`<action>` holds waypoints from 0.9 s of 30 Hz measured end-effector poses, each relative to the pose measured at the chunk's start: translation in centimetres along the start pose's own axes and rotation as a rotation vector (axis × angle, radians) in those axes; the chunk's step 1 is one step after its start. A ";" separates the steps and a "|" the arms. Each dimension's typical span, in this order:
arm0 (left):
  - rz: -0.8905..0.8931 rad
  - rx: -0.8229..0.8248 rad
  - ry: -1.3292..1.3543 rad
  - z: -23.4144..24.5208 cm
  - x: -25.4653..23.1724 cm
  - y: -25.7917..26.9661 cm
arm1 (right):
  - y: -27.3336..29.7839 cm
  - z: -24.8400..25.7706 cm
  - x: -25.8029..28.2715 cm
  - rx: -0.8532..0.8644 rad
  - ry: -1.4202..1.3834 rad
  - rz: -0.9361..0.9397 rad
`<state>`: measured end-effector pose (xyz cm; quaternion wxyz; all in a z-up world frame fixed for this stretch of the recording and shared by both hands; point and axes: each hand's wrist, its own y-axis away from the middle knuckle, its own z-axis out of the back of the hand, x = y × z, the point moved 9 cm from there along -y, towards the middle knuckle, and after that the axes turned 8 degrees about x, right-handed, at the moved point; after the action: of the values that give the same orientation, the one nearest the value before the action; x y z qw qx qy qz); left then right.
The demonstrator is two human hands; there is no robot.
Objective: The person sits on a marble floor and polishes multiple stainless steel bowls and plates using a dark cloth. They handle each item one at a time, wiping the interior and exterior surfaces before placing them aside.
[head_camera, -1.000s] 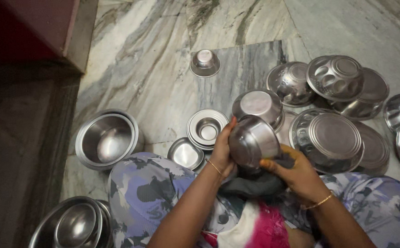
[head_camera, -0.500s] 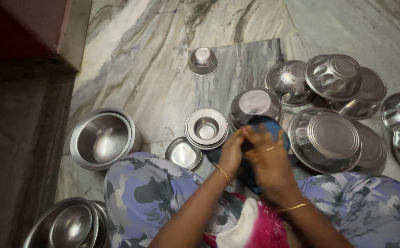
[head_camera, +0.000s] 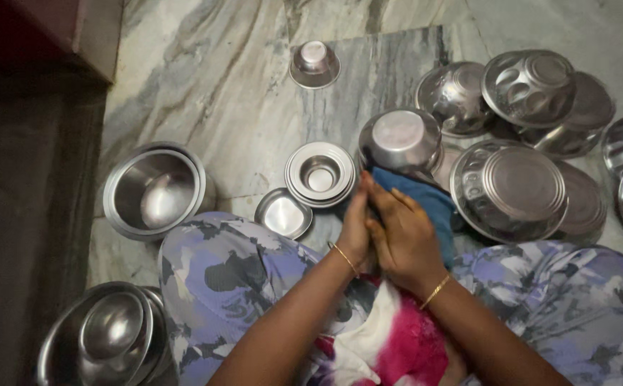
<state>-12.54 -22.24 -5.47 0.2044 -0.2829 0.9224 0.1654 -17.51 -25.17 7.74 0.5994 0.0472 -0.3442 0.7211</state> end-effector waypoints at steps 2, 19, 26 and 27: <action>-0.034 -0.005 -0.008 -0.4 -0.9 -0.1 | -0.4 -0.2 -0.2 -0.022 0.035 -0.018; -0.078 -0.045 -0.153 -0.9 -2.3 0.6 | -1.5 -0.4 -0.4 -0.008 0.264 -0.008; -0.258 0.024 -0.520 -0.2 -1.3 -0.3 | 1.3 2.7 -9.7 -0.230 -0.370 -0.365; -0.237 0.028 -0.490 -0.4 -0.8 -0.5 | 2.2 2.6 -12.2 -0.266 -0.548 -0.463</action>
<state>-11.78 -22.48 -4.83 0.4434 -0.3376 0.8081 0.1908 -17.04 -36.83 2.84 0.6331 0.2367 -0.5624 0.4763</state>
